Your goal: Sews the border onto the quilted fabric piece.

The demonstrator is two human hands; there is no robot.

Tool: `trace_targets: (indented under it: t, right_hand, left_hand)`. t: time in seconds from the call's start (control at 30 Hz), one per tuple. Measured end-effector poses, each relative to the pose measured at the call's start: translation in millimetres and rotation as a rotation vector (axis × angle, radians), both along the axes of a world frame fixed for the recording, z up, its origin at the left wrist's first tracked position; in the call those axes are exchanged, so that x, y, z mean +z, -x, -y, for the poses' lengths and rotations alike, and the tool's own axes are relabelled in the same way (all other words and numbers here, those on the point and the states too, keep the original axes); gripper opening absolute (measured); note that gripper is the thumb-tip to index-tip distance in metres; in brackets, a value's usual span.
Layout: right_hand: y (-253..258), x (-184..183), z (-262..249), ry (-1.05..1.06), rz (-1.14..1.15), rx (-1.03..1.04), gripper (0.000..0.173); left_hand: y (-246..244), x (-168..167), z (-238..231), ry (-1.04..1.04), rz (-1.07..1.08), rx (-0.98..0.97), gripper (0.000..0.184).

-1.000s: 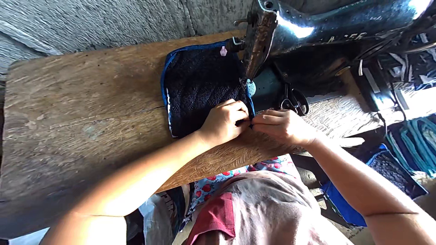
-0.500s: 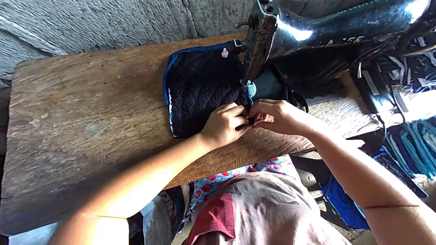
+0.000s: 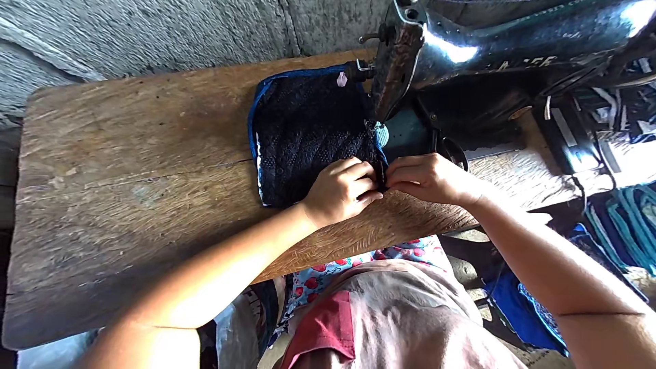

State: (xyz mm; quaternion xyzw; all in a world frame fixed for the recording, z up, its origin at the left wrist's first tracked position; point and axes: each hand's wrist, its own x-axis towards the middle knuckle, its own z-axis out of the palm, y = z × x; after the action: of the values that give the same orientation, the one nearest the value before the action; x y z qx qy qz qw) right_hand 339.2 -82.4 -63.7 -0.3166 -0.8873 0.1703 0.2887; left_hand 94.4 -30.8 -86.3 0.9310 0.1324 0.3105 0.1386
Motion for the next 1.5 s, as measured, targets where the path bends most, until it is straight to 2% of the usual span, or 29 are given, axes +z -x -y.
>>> trace_targets:
  t: [0.37, 0.5, 0.7, 0.83, 0.93, 1.1, 1.3, 1.4, 1.5]
  right_hand:
    - [0.7, 1.8, 7.7, -0.019, 0.090, -0.039, 0.016]
    - [8.3, 2.9, 12.2, 0.011, 0.159, -0.172, 0.017]
    - [28.9, 14.7, 20.2, 0.152, 0.124, -0.366, 0.015]
    - [28.7, 19.2, 18.7, -0.017, 0.184, -0.260, 0.016]
    - [30.7, 19.4, 24.0, -0.069, 0.203, -0.316, 0.018]
    - [45.3, 11.5, 30.8, 0.084, 0.095, -0.535, 0.012]
    - [48.1, 17.9, 24.1, 0.256, 0.103, -0.632, 0.009]
    - [48.3, 19.7, 20.6, 0.314, 0.098, -0.656, 0.010]
    - [48.8, 18.9, 18.2, 0.332, 0.081, -0.660, 0.009]
  left_hand:
    - [-0.3, -0.6, 0.8, -0.039, -0.008, 0.004, 0.023]
    - [-0.2, -1.4, 1.4, -0.046, -0.026, 0.012, 0.026]
    - [-0.5, -0.6, 1.5, -0.062, -0.018, 0.001, 0.024]
    - [1.4, -0.4, 2.0, -0.095, -0.019, -0.009, 0.022]
    - [2.1, -0.4, 2.9, -0.116, -0.030, -0.011, 0.024]
    - [0.9, 0.5, 2.3, -0.079, -0.030, -0.008, 0.025]
    - [-2.6, 1.1, 3.4, 0.034, 0.028, 0.048, 0.016]
    - [0.7, 2.5, 3.6, -0.026, 0.032, 0.053, 0.016]
    - [6.5, 2.8, -1.8, -0.106, -0.037, -0.060, 0.025]
